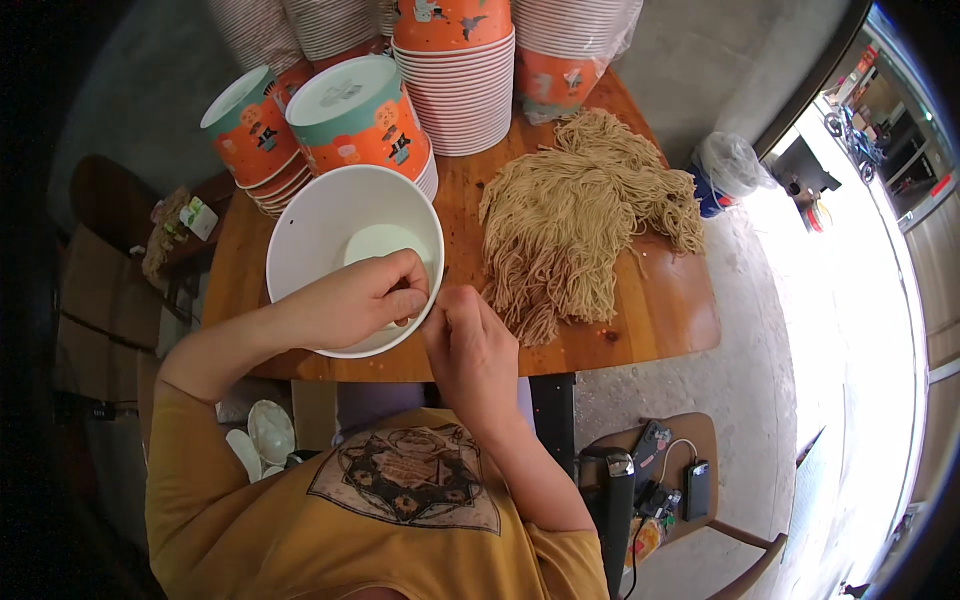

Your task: Threading handles through pre-punched holes in paper buckets for packaging.

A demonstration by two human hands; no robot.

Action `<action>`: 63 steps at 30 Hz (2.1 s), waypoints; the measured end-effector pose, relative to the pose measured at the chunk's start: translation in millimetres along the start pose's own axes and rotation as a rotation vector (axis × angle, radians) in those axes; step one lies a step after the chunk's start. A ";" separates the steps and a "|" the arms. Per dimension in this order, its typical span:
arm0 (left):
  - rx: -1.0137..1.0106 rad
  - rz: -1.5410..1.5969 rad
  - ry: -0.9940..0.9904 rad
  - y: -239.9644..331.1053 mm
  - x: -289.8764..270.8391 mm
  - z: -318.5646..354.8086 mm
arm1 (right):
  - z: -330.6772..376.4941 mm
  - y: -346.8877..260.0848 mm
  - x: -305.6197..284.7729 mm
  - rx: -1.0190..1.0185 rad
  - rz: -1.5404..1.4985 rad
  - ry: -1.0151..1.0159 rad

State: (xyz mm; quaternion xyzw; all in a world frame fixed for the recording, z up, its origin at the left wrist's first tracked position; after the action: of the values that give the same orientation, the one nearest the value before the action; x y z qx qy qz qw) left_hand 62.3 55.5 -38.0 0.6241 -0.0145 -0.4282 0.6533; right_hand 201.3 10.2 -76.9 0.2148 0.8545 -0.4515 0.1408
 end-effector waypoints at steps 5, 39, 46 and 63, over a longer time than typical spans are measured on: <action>0.003 -0.090 0.008 3.3 -3.6 -5.3 | -3.7 5.6 0.3 0.065 -0.071 -0.049; -0.037 0.843 -0.072 -19.2 -15.1 17.7 | -55.1 -4.3 12.4 0.507 -0.835 -0.341; -0.011 0.885 -0.017 -17.3 -16.0 17.5 | -66.9 4.7 -1.7 0.443 -0.681 -0.296; -0.054 0.609 0.096 -20.5 -35.5 31.8 | -91.8 -19.2 31.2 0.560 -1.152 -0.438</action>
State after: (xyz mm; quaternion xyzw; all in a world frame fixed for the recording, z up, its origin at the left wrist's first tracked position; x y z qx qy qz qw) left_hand 11.1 53.5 -29.7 0.5932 -0.1588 -0.1829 0.7678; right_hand 160.4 84.4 -26.0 -0.3431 0.6352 -0.6918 -0.0135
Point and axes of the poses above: each hand's wrist, its own z-axis away from the middle knuckle, its own x-axis out of the palm, y = z × x, the point moved 4 cm from there along -z, towards the middle knuckle
